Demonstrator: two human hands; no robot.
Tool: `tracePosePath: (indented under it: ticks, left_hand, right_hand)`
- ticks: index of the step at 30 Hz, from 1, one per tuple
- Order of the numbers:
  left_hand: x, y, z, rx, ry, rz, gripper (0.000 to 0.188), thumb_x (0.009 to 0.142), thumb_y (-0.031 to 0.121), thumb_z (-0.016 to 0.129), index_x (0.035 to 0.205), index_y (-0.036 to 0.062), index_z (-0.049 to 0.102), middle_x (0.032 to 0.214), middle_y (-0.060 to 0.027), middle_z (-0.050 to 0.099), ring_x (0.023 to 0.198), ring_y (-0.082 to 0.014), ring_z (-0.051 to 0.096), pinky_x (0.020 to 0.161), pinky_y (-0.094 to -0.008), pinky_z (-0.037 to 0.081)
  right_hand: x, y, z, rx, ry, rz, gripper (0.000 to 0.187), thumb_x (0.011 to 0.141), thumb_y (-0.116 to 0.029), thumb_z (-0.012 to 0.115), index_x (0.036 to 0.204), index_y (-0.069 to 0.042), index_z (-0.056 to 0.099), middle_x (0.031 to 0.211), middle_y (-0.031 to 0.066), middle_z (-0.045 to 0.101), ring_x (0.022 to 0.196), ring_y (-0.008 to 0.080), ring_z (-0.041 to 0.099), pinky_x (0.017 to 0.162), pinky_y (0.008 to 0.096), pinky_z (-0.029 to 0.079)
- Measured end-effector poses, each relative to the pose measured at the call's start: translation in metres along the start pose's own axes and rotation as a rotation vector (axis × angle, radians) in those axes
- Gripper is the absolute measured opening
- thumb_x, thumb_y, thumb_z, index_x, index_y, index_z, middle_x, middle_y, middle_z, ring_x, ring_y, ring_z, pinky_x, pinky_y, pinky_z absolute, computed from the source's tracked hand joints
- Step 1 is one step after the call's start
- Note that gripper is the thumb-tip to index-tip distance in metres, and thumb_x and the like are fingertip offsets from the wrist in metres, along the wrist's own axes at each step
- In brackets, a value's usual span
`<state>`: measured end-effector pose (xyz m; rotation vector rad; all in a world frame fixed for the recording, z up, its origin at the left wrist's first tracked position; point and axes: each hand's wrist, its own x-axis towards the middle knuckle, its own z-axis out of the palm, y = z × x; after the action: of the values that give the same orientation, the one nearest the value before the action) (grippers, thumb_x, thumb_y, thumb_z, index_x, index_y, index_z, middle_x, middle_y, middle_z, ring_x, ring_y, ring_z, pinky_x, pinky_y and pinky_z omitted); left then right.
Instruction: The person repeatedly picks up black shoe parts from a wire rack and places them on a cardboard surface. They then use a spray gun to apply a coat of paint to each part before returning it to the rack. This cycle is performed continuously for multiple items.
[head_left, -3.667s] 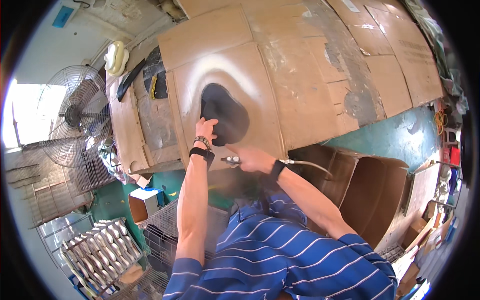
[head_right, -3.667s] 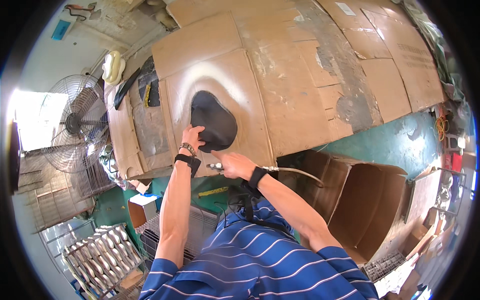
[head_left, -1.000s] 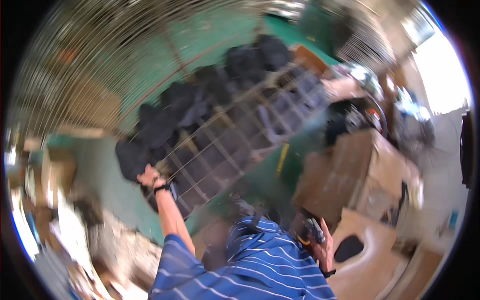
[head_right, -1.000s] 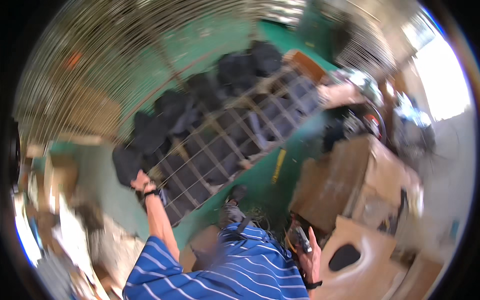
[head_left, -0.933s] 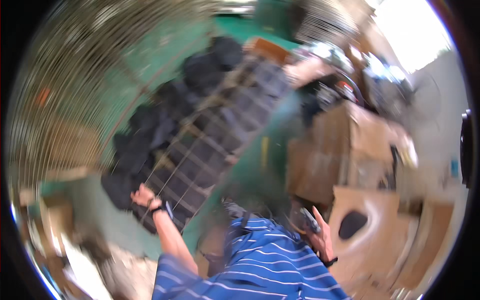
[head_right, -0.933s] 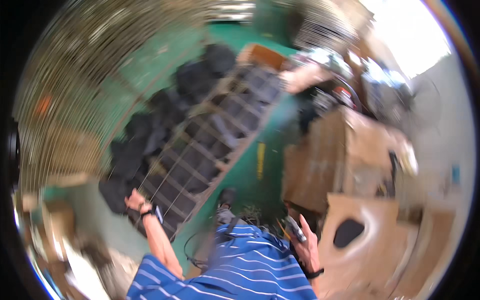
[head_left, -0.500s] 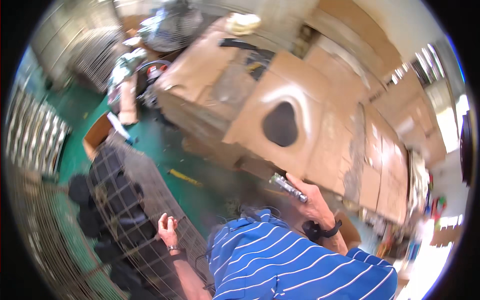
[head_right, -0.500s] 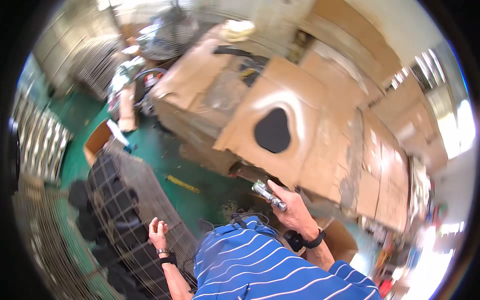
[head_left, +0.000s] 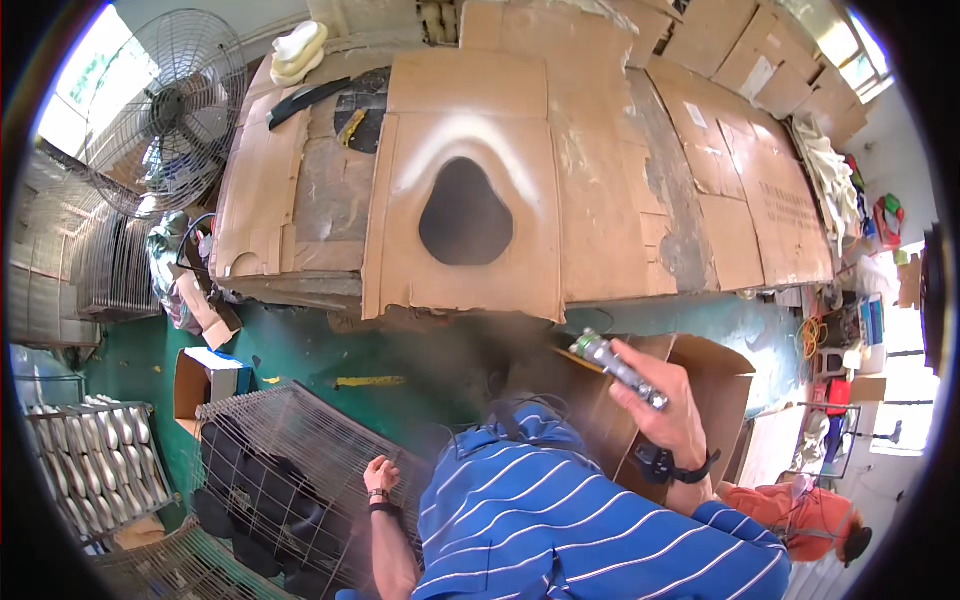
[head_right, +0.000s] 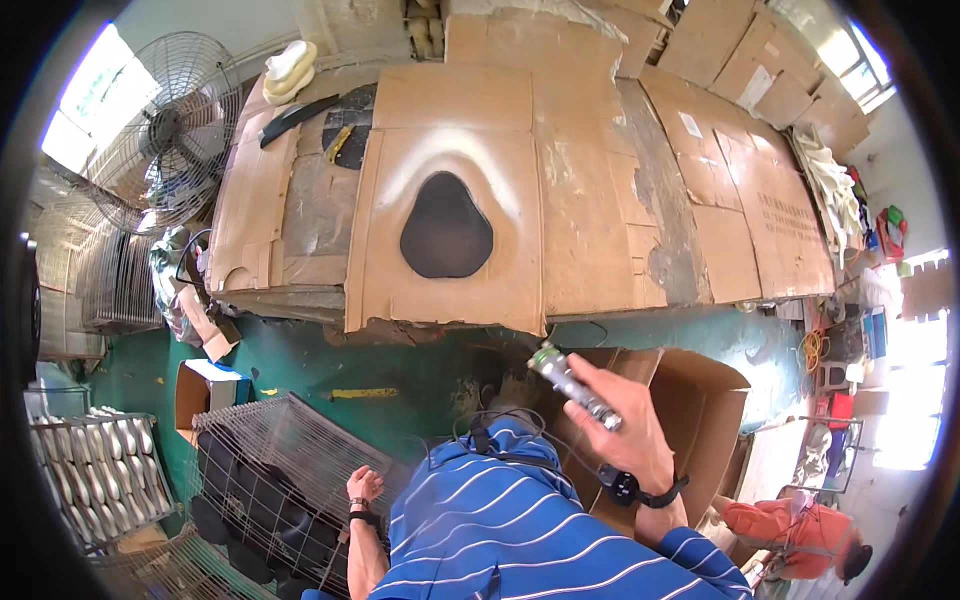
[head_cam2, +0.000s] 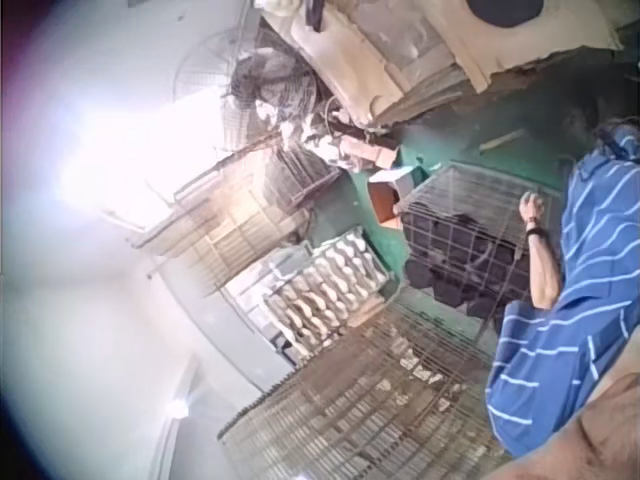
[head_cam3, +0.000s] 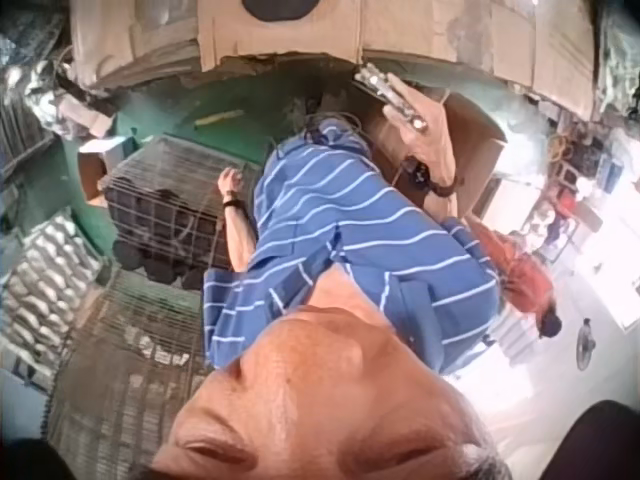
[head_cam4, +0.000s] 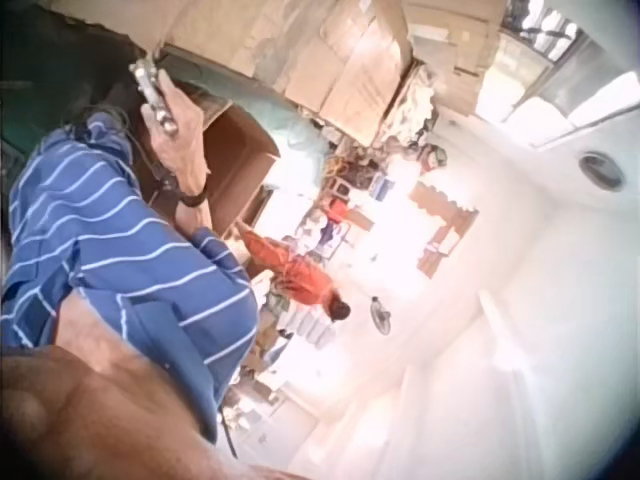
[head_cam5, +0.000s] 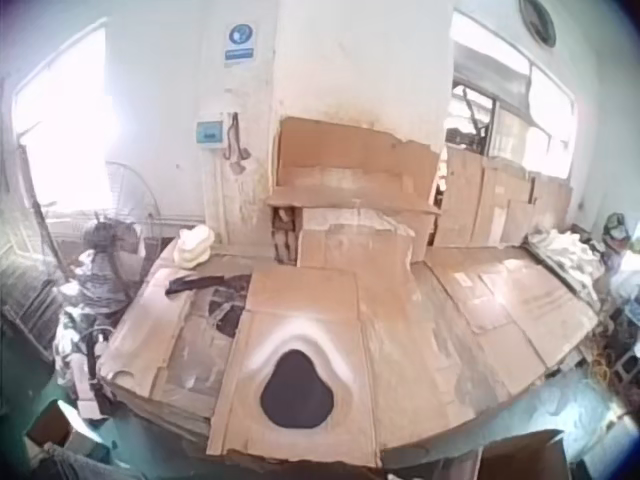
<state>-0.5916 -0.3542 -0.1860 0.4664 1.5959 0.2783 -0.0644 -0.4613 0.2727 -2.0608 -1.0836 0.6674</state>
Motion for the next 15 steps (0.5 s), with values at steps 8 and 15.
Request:
tracePosePath:
  ticks: [8,15]
  left_hand:
    - [-0.015,0.036,0.048,0.102,0.046,0.013,0.041,0.091,0.011,0.065,0.129,0.0009,0.055,0.097,-0.0121,0.068,0.073,-0.0241,0.068,0.060,-0.0406,0.058]
    - [0.023,0.049,0.060,-0.040,-0.155,0.037,0.042,0.086,0.009,0.068,0.126,-0.0007,0.059,0.091,-0.0114,0.070,0.070,-0.0221,0.068,0.058,-0.0375,0.057]
  right_hand:
    - [0.054,0.013,0.001,0.106,0.124,-0.091,0.053,0.082,0.003,0.071,0.133,0.001,0.057,0.102,0.0193,0.069,0.085,0.0312,0.068,0.078,0.0337,0.052]
    - [0.051,0.029,-0.009,0.089,0.278,-0.010,0.050,0.082,0.001,0.070,0.131,0.001,0.060,0.098,0.0182,0.069,0.080,0.0287,0.067,0.075,0.0325,0.052]
